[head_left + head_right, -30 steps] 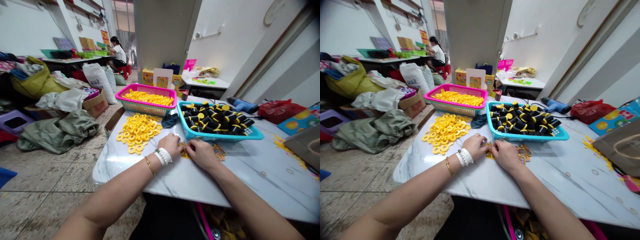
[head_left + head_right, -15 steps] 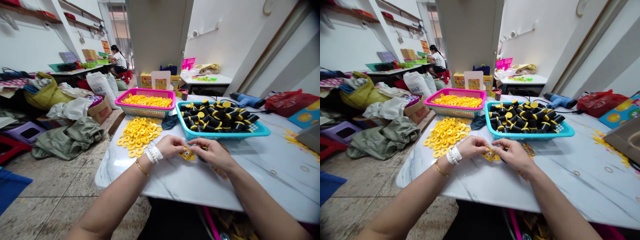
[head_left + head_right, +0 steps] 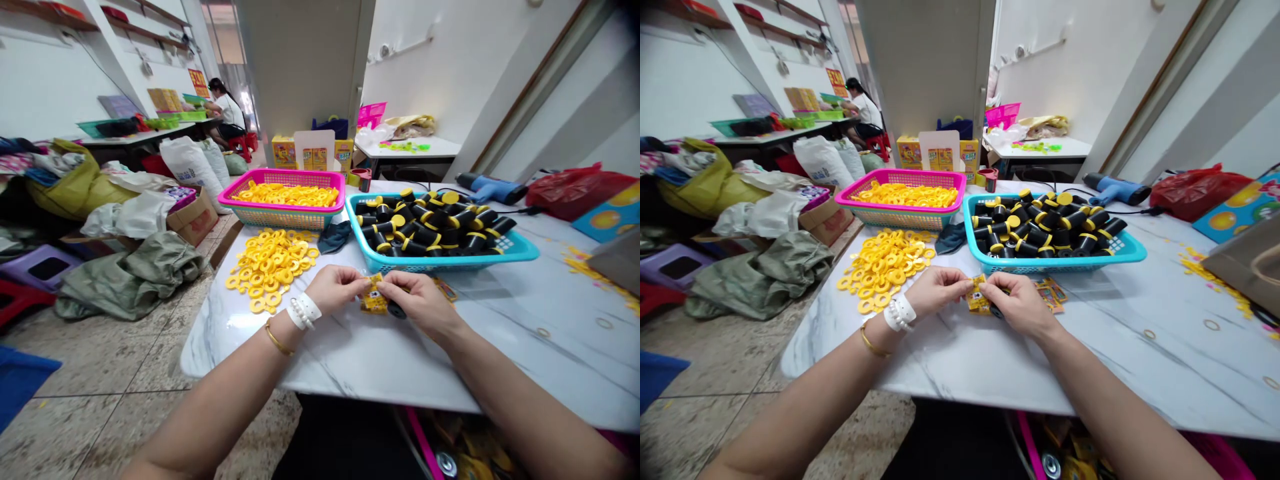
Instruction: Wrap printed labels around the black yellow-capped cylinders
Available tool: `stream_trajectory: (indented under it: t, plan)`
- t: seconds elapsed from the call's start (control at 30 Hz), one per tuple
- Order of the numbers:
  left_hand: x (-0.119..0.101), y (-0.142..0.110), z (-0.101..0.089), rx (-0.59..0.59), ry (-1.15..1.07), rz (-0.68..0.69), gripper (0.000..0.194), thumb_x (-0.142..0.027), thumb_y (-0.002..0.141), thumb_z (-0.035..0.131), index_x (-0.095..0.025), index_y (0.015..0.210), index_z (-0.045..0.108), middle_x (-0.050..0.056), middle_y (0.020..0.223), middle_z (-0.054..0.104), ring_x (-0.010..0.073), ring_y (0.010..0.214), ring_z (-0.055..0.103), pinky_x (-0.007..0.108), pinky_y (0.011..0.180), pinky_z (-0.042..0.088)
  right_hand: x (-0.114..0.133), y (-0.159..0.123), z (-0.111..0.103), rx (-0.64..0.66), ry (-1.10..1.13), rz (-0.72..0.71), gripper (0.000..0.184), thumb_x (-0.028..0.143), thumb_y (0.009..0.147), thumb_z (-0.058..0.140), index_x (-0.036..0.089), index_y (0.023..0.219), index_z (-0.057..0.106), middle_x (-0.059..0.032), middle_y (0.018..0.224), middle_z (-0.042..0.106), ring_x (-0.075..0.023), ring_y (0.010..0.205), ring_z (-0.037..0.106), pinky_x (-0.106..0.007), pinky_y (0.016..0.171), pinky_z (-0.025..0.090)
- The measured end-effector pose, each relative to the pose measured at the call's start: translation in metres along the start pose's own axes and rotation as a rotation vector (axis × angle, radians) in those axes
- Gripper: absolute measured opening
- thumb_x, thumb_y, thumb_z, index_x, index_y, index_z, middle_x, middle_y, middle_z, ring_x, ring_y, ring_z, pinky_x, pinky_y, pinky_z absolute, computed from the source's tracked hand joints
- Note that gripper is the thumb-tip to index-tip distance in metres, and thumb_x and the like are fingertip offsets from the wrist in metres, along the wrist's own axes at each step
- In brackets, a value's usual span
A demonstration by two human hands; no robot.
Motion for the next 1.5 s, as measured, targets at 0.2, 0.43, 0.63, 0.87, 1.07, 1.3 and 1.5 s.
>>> stream_trajectory:
  t: [0.2,0.43,0.63,0.87,1.07,1.3,1.5]
  plan:
    - [-0.018,-0.015,-0.018,-0.353,-0.042,0.111,0.051,-0.058,0.087,0.057,-0.016,0.060,0.062,-0.003,0.049,0.049,0.0076,0.045,0.042,0.022,0.048,0.033,-0.004,0.001,-0.008,-0.172,0.036,0.014,0.047,0.060,0.084,0.065,0.017,0.064,0.060,0.0000,0.060,0.052,-0.0115,0.055,0.044,-0.024,0.049,0.036]
    - [-0.023,-0.027,-0.007,-0.408,0.062,0.104,0.037,-0.050,0.083,0.066,-0.016,0.071,0.076,0.000,0.054,0.061,0.0089,0.048,0.046,0.023,0.048,0.036,-0.003,0.000,-0.014,-0.254,0.001,-0.056,0.043,0.054,0.088,0.064,0.018,0.064,0.061,-0.0003,0.060,0.055,-0.0127,0.057,0.047,-0.025,0.051,0.038]
    - [-0.008,-0.020,0.002,-0.233,-0.298,-0.096,0.053,-0.065,0.077,0.066,-0.014,0.066,0.068,-0.001,0.049,0.053,0.0051,0.037,0.035,0.022,0.039,0.023,0.021,-0.013,-0.014,-0.337,-0.267,-0.415,0.019,0.036,0.090,0.065,0.023,0.082,0.076,-0.0037,0.073,0.066,-0.0183,0.068,0.060,-0.032,0.064,0.050]
    - [0.001,-0.016,0.007,-0.062,-0.514,-0.243,0.054,-0.062,0.057,0.085,-0.012,0.063,0.067,-0.007,0.045,0.040,0.0020,0.038,0.024,0.023,0.041,0.009,0.040,-0.028,-0.006,-0.307,-0.431,-0.687,0.026,0.020,0.089,0.066,0.030,0.108,0.080,-0.0030,0.076,0.065,-0.0158,0.067,0.060,-0.030,0.063,0.052]
    - [0.002,-0.015,0.001,-0.169,-0.483,-0.180,0.049,-0.054,0.057,0.088,-0.010,0.076,0.076,-0.008,0.046,0.037,0.0026,0.042,0.021,0.025,0.045,0.008,0.018,-0.010,-0.017,-0.296,-0.195,-0.250,0.027,0.040,0.092,0.061,0.019,0.086,0.078,-0.0018,0.067,0.064,-0.0154,0.061,0.057,-0.028,0.058,0.047]
    - [-0.001,-0.017,-0.001,-0.191,-0.387,-0.153,0.050,-0.056,0.059,0.085,-0.010,0.076,0.078,-0.007,0.043,0.037,0.0043,0.043,0.025,0.025,0.046,0.011,0.011,-0.005,-0.008,-0.188,-0.176,-0.146,0.022,0.033,0.084,0.066,0.018,0.069,0.069,-0.0015,0.070,0.066,-0.0156,0.067,0.058,-0.028,0.065,0.046]
    - [-0.008,-0.019,0.001,-0.150,-0.307,-0.185,0.047,-0.051,0.061,0.085,-0.009,0.082,0.079,-0.005,0.044,0.043,0.0047,0.043,0.030,0.024,0.044,0.013,0.013,-0.006,-0.003,-0.189,-0.237,-0.195,0.020,0.029,0.086,0.063,0.019,0.070,0.068,-0.0009,0.071,0.067,-0.0156,0.069,0.059,-0.029,0.067,0.045]
Point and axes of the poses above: each hand's wrist, its own y-axis towards the middle knuckle, its own z-axis out of the palm, x = y × z, the point moved 6 cm from there along y, towards the middle knuckle
